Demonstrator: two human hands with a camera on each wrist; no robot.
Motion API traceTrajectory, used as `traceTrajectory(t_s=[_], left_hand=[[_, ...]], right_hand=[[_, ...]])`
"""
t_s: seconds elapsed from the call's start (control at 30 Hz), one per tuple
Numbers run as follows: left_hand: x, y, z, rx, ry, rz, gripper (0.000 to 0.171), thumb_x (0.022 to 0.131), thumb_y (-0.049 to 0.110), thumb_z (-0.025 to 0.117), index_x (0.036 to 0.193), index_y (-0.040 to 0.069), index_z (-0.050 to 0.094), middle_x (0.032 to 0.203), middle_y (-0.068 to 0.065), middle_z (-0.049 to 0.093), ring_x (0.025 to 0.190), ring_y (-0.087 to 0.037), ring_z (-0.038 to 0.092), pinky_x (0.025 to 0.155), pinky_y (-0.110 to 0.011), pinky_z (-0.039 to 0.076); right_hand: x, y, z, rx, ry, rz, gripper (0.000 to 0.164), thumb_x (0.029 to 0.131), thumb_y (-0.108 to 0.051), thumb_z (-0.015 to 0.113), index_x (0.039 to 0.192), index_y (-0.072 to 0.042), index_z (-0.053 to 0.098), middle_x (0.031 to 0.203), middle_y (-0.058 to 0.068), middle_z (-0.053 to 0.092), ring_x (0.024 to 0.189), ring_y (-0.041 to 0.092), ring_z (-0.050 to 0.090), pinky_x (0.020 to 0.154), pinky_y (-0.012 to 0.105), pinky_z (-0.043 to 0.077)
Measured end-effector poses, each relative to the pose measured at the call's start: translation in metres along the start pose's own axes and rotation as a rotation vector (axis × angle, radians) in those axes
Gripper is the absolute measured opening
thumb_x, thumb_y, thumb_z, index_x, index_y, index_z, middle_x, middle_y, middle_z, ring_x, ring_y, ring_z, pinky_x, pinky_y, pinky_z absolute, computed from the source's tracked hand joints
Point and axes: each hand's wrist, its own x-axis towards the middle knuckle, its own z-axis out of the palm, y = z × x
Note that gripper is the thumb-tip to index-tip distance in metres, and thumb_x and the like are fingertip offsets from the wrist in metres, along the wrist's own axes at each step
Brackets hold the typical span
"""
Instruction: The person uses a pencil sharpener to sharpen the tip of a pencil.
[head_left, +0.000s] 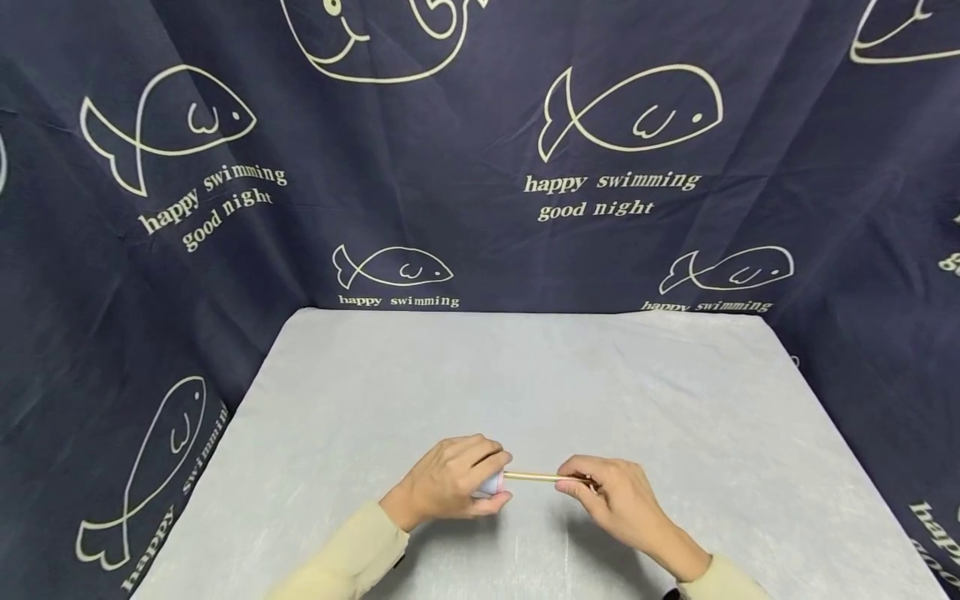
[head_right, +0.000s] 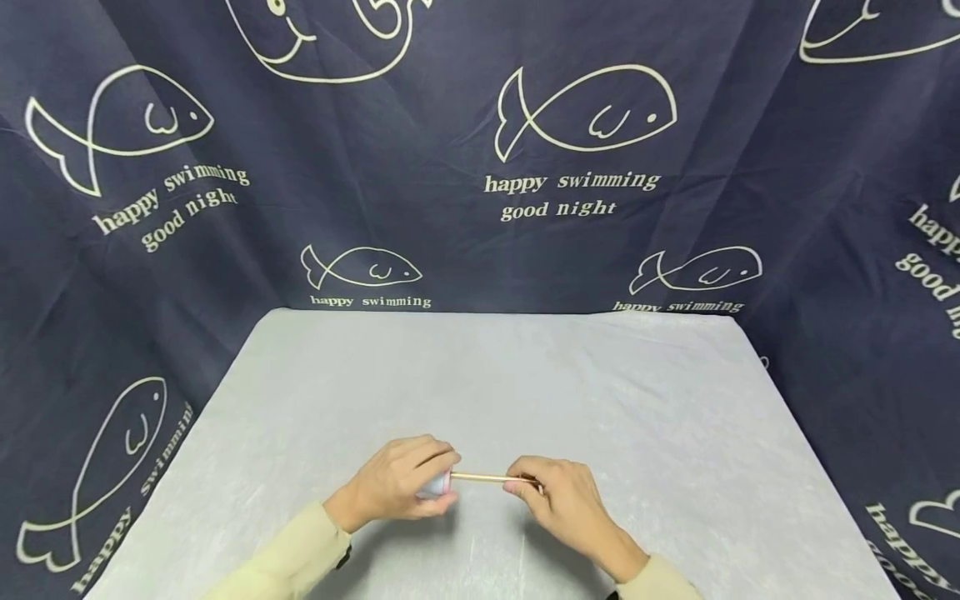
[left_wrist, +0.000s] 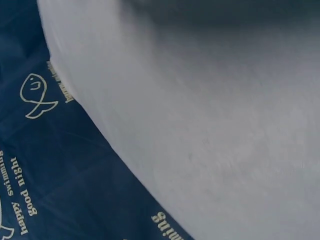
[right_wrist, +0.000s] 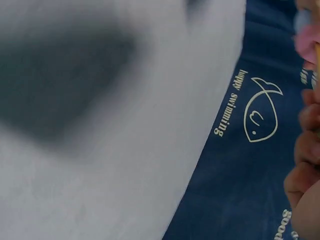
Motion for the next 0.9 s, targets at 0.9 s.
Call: traceTrajectory(t_s=[0.9], left_hand=[[-0.025, 0.001, -0.016, -0.227, 0.214, -0.427, 0.060, 0.059, 0.025, 0.085, 0.108, -0.002, 0.062, 0.106, -0.014, 0.068, 0.093, -0.022, 0.063, 0.084, -0.026, 0.052]], right_hand=[[-0.019, -0.004, -0.023, 0.081, 0.051, 0.298, 0.014, 0.083, -0.001, 0.068, 0.089, -0.012, 0.073, 0.070, -0.010, 0.057, 0.054, -0.006, 0.040, 0.044, 0.017, 0.038]])
